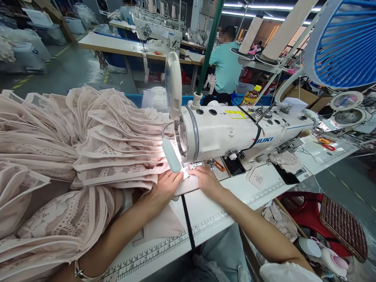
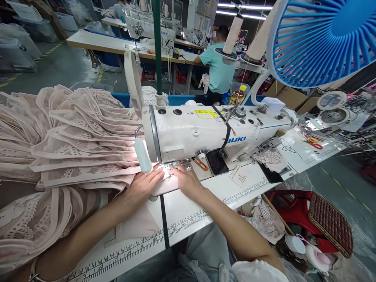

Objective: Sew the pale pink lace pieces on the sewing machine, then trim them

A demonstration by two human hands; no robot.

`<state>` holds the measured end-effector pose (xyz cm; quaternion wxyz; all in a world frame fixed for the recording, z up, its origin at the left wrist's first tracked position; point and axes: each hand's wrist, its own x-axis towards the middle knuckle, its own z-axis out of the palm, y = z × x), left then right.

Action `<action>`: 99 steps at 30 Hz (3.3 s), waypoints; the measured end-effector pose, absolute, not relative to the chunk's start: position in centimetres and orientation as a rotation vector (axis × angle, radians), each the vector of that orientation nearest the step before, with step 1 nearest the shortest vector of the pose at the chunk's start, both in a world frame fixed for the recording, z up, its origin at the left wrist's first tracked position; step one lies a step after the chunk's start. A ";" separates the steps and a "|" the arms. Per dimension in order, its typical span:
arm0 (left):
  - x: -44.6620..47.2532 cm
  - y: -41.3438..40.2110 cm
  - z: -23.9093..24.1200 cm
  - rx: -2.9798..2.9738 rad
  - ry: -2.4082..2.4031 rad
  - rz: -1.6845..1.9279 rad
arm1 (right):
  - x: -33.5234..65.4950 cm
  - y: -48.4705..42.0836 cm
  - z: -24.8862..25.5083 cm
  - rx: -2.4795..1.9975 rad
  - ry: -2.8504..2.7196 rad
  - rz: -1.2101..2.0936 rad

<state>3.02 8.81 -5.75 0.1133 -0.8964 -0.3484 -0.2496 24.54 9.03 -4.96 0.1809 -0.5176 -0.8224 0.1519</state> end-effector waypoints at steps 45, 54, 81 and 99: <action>4.2 8.7 -4.7 -2.592 -0.888 -0.914 | 24.5 8.1 -5.0 -1.117 -2.156 0.134; 4.4 8.4 -4.6 -2.582 -0.923 -0.902 | 25.0 7.5 -4.1 -1.048 -2.252 0.073; 3.1 9.1 -4.6 -2.936 -1.124 -0.798 | 25.2 7.8 -4.5 -1.054 -2.396 0.052; 4.9 10.9 -1.6 -3.018 -2.199 -1.174 | 24.6 8.8 -4.0 -1.318 -2.574 0.152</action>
